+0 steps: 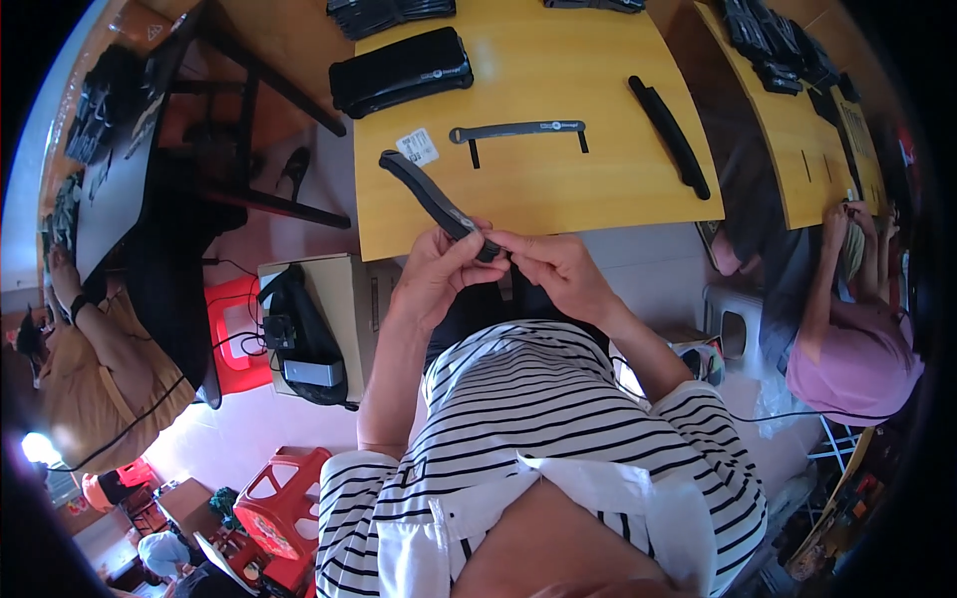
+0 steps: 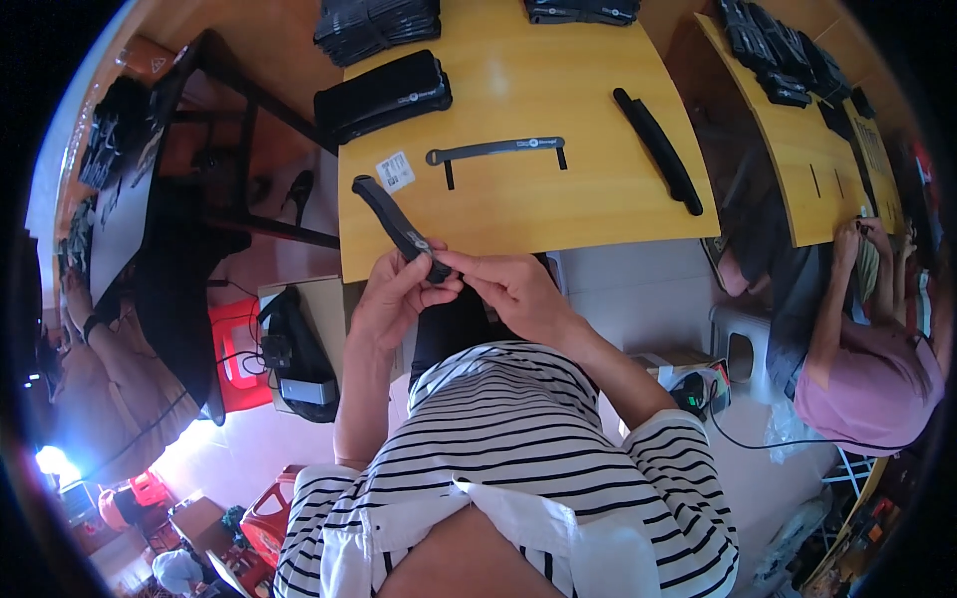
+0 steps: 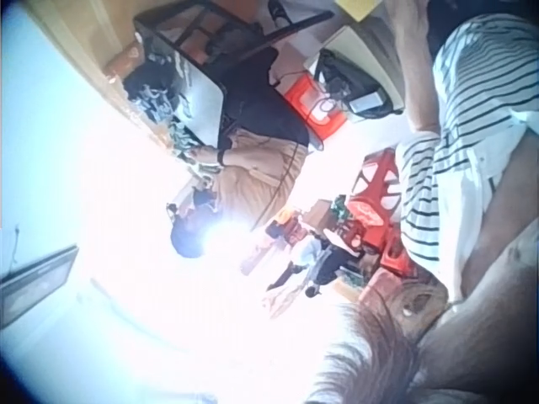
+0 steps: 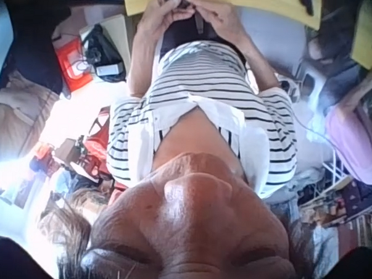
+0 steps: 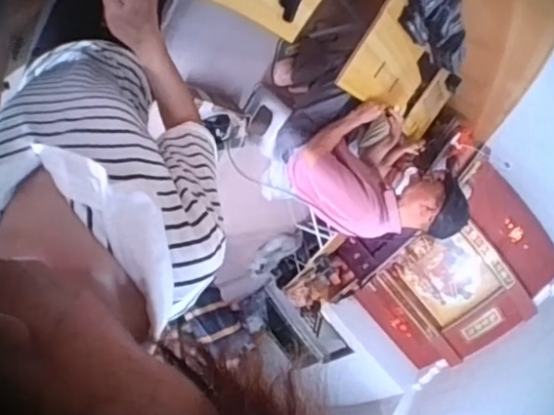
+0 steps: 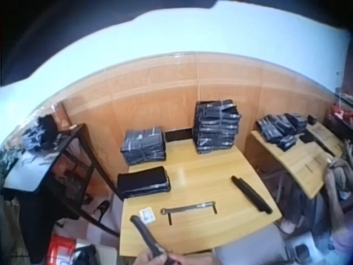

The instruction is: Assembling leather straps by securing metal hardware components using a small tool.

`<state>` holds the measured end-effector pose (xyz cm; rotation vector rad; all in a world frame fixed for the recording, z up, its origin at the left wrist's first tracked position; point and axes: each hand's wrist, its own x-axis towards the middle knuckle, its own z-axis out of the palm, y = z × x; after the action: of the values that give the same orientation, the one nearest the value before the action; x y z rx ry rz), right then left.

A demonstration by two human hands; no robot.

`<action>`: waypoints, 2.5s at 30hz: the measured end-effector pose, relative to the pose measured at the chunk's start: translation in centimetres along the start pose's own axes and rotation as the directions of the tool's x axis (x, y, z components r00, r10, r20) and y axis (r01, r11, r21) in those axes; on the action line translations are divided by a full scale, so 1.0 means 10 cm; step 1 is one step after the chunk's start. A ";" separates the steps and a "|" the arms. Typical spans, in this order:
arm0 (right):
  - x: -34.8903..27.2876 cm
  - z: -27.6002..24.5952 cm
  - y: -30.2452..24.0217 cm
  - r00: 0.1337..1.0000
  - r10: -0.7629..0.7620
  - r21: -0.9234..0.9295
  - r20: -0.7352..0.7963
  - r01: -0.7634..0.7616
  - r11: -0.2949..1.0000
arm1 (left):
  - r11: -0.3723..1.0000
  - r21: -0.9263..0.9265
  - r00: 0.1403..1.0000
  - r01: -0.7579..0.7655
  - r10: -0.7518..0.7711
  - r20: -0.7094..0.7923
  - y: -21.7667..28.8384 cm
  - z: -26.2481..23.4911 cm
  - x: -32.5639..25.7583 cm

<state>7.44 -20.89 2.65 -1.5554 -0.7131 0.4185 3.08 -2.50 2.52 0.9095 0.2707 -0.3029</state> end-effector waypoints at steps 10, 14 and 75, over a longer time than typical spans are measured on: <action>0.04 -0.13 -0.04 0.973 0.214 0.360 0.083 -0.230 0.904 | 0.987 -0.106 0.984 0.121 -0.105 0.141 -0.01 -0.01 0.03; 0.06 -0.17 -0.01 0.995 0.024 0.033 -0.101 -0.021 0.999 | 0.998 -0.041 0.993 0.049 -0.044 0.105 0.04 -0.02 0.06; 1.12 -1.81 -0.14 0.906 0.205 0.916 -0.370 0.320 0.240 | 0.915 -0.311 0.858 0.257 -0.068 0.508 -0.27 0.12 -0.21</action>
<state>27.15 -27.19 7.87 -0.3062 -0.0276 0.3256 0.24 -4.70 2.05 0.4090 -0.0690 -0.6103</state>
